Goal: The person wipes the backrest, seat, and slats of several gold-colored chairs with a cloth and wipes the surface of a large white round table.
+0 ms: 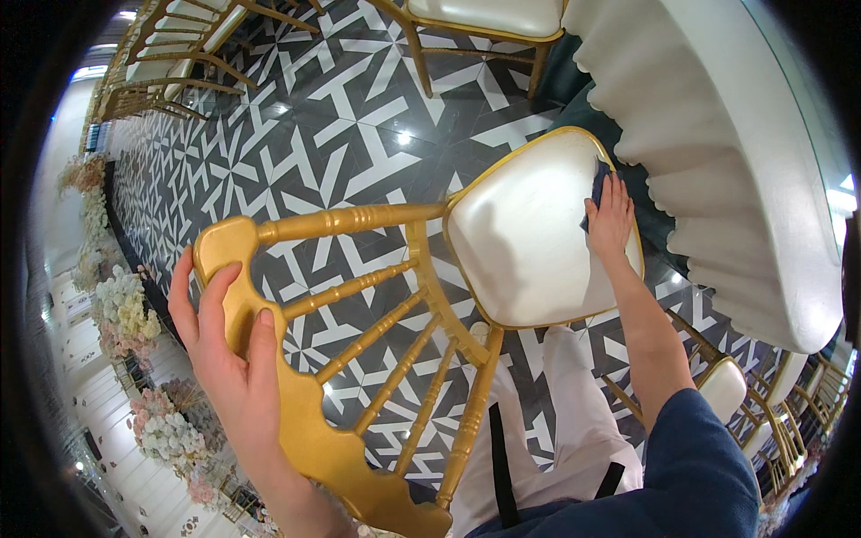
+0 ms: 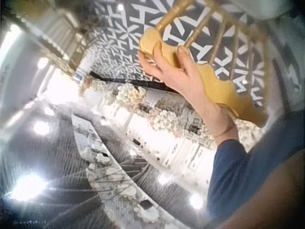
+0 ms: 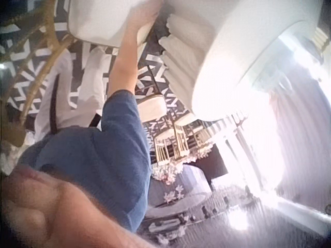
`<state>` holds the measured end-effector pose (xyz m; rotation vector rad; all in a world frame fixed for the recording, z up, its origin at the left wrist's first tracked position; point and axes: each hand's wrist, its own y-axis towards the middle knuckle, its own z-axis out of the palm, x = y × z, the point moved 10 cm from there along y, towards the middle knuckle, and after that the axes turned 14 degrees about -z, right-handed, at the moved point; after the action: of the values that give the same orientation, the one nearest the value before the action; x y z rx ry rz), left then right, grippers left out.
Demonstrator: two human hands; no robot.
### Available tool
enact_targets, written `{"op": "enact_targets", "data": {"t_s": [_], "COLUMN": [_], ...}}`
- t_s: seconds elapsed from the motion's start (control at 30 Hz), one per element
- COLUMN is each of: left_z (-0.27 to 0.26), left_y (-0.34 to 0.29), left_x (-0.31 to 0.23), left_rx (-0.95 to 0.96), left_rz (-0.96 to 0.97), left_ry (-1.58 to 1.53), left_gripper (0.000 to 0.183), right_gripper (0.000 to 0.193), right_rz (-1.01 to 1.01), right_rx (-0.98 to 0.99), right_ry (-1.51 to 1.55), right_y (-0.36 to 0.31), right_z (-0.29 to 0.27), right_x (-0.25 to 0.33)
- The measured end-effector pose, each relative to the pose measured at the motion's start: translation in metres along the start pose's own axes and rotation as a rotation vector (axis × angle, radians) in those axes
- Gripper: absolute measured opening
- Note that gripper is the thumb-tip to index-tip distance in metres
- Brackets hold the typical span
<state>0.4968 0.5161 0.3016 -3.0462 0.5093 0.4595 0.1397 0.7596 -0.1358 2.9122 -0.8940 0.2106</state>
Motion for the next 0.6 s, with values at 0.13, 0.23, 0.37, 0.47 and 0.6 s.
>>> {"op": "enact_targets", "data": {"t_s": [0.13, 0.23, 0.37, 0.47, 0.6], "left_z": [0.001, 0.001, 0.004, 0.003, 0.003], "left_y": [0.0, -0.002, 0.0, -0.002, -0.003], "left_x": [0.003, 0.003, -0.006, -0.001, 0.006], "left_rx": [0.0, -0.014, -0.023, -0.019, -0.023], "left_rz": [0.041, 0.083, 0.11, 0.115, 0.096], "left_ry": [-0.025, 0.016, 0.043, 0.031, 0.058], "left_gripper": [0.038, 0.037, 0.037, 0.034, 0.034], "right_gripper": [0.067, 0.063, 0.05, 0.041, 0.043], "right_rz": [-0.255, -0.499, -0.831, -0.982, -1.2], "right_rx": [-0.093, 0.037, 0.133, 0.023, 0.215], "right_ry": [0.008, 0.176, 0.185, 0.143, 0.082], "right_y": [0.007, 0.005, -0.035, -0.064, -0.133], "right_z": [-0.01, 0.0, 0.027, 0.034, 0.018], "right_x": [0.094, 0.199, 0.283, 0.292, 0.289]}}
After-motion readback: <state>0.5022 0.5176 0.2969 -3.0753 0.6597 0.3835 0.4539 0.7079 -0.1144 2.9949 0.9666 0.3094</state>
